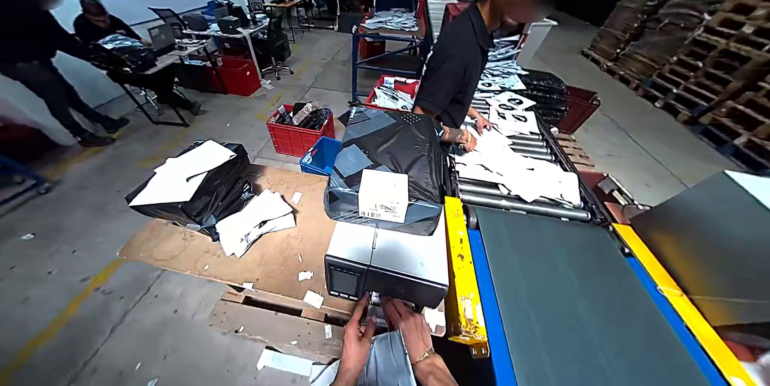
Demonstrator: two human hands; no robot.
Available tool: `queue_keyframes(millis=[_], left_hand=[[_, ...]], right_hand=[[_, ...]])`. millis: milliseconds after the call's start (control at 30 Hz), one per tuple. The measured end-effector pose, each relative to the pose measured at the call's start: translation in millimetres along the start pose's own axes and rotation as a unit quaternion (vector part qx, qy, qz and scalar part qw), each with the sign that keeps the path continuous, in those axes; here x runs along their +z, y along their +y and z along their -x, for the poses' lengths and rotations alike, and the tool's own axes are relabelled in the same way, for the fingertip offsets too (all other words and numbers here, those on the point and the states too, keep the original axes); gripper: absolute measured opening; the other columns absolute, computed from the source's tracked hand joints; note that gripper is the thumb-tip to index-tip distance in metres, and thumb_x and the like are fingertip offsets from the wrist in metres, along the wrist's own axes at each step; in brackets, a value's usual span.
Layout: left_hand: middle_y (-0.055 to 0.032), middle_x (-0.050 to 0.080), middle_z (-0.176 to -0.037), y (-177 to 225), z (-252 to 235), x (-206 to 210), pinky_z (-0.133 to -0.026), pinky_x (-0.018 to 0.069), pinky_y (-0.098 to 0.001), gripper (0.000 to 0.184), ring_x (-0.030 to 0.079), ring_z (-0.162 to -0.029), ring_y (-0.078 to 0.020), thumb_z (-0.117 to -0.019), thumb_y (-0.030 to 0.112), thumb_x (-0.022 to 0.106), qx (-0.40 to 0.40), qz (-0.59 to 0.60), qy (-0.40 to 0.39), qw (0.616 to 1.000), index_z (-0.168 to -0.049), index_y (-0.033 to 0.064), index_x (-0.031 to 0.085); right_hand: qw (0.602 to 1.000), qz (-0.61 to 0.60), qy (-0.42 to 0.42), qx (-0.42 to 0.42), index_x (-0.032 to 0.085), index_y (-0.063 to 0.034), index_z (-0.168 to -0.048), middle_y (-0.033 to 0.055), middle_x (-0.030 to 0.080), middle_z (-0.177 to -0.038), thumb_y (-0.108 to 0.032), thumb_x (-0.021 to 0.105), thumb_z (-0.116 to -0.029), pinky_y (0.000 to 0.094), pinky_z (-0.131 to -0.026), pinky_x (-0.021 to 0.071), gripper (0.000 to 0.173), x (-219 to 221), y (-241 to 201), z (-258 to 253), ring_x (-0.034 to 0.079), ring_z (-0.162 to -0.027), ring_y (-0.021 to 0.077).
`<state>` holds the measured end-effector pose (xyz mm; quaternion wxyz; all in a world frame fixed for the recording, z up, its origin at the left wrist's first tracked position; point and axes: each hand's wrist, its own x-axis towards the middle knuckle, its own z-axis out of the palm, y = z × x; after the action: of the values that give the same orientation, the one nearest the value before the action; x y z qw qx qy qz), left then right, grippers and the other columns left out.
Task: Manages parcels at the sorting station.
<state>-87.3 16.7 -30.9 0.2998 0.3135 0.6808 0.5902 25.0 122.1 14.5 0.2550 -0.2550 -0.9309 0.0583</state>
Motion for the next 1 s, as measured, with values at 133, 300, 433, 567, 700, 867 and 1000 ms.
queue_keyframes(millis=[133, 300, 433, 567, 700, 867, 1000], left_hand=[[-0.0111, 0.072, -0.115, 0.7, -6.5, -2.4, -0.070, 0.0593, -0.0342, 0.039, 0.067, -0.069, -0.0127, -0.1020, 0.013, 0.055, -0.013, -0.007, 0.010, 1.000, -0.141, 0.0063, 0.058], [-0.0104, 0.073, -0.097, -6.2, -7.3, 0.0, -0.068, 0.0574, -0.0369, 0.034, 0.064, -0.066, -0.0147, -0.1037, 0.016, 0.052, -0.026, 0.016, 0.045, 0.999, -0.135, 0.0059, 0.062], [-0.0097, 0.072, -0.099, -11.3, -6.8, 6.0, -0.071, 0.0575, -0.0339, 0.032, 0.065, -0.071, -0.0126, -0.1039, 0.013, 0.048, -0.014, 0.074, 0.086, 0.993, -0.130, 0.0039, 0.065], [-0.0087, 0.075, -0.109, -22.3, -9.0, 11.3, -0.086, 0.0586, -0.0356, 0.030, 0.071, -0.089, -0.0126, -0.1040, 0.011, 0.048, 0.001, 0.099, 0.127, 0.987, -0.125, 0.0054, 0.069], [-0.0094, 0.076, -0.111, -27.9, -12.4, 22.9, -0.099, 0.0566, -0.0356, 0.027, 0.072, -0.104, -0.0132, -0.1030, 0.007, 0.052, 0.005, 0.120, 0.174, 0.977, -0.121, 0.0026, 0.072], [-0.0135, 0.074, -0.114, -24.7, -17.1, 39.9, -0.102, 0.0539, -0.0301, 0.024, 0.071, -0.108, -0.0128, -0.1010, 0.001, 0.053, 0.020, 0.192, 0.224, 0.955, -0.117, -0.0049, 0.070], [-0.0107, 0.074, -0.110, -27.9, -18.9, 47.2, -0.099, 0.0554, -0.0269, 0.022, 0.071, -0.104, -0.0100, -0.1000, -0.002, 0.054, 0.043, 0.229, 0.255, 0.938, -0.115, -0.0042, 0.069]], right_hand=[[0.999, 0.002, -0.030, 0.021, 0.079, -0.0122, -0.100, 0.0066, 0.077, -0.098, -0.022, 0.064, -0.0975, 0.0423, -0.063, 0.0629, 0.018, 9.8, -7.6, -6.9, 0.076, -0.076, 0.0237], [0.999, 0.029, -0.010, 0.024, 0.080, -0.0146, -0.092, 0.0035, 0.077, -0.088, -0.032, 0.065, -0.0962, 0.0427, -0.058, 0.0610, 0.023, 15.9, -18.7, -14.0, 0.075, -0.071, 0.0213], [0.998, 0.057, -0.003, 0.021, 0.078, -0.0140, -0.083, 0.0030, 0.075, -0.078, -0.035, 0.065, -0.0950, 0.0425, -0.055, 0.0590, 0.028, 14.1, -31.1, -22.1, 0.074, -0.067, 0.0201], [0.998, 0.046, -0.025, 0.043, 0.079, -0.0096, -0.086, 0.0067, 0.077, -0.081, -0.029, 0.067, -0.0935, 0.0462, -0.058, 0.0597, 0.024, 10.9, -44.4, -27.5, 0.075, -0.070, 0.0240], [0.996, 0.046, -0.042, 0.065, 0.082, -0.0099, -0.101, 0.0074, 0.080, -0.094, -0.026, 0.067, -0.0942, 0.0495, -0.066, 0.0616, 0.024, 20.2, -43.4, -20.9, 0.077, -0.080, 0.0265], [0.992, 0.096, -0.040, 0.064, 0.083, -0.0123, -0.098, 0.0049, 0.080, -0.091, -0.029, 0.068, -0.0937, 0.0483, -0.065, 0.0609, 0.023, 29.0, -40.9, -17.3, 0.077, -0.078, 0.0237], [0.993, 0.098, -0.017, 0.063, 0.084, -0.0163, -0.095, 0.0033, 0.080, -0.087, -0.031, 0.066, -0.0934, 0.0486, -0.064, 0.0601, 0.024, 40.6, -35.3, -14.8, 0.077, -0.075, 0.0216]])
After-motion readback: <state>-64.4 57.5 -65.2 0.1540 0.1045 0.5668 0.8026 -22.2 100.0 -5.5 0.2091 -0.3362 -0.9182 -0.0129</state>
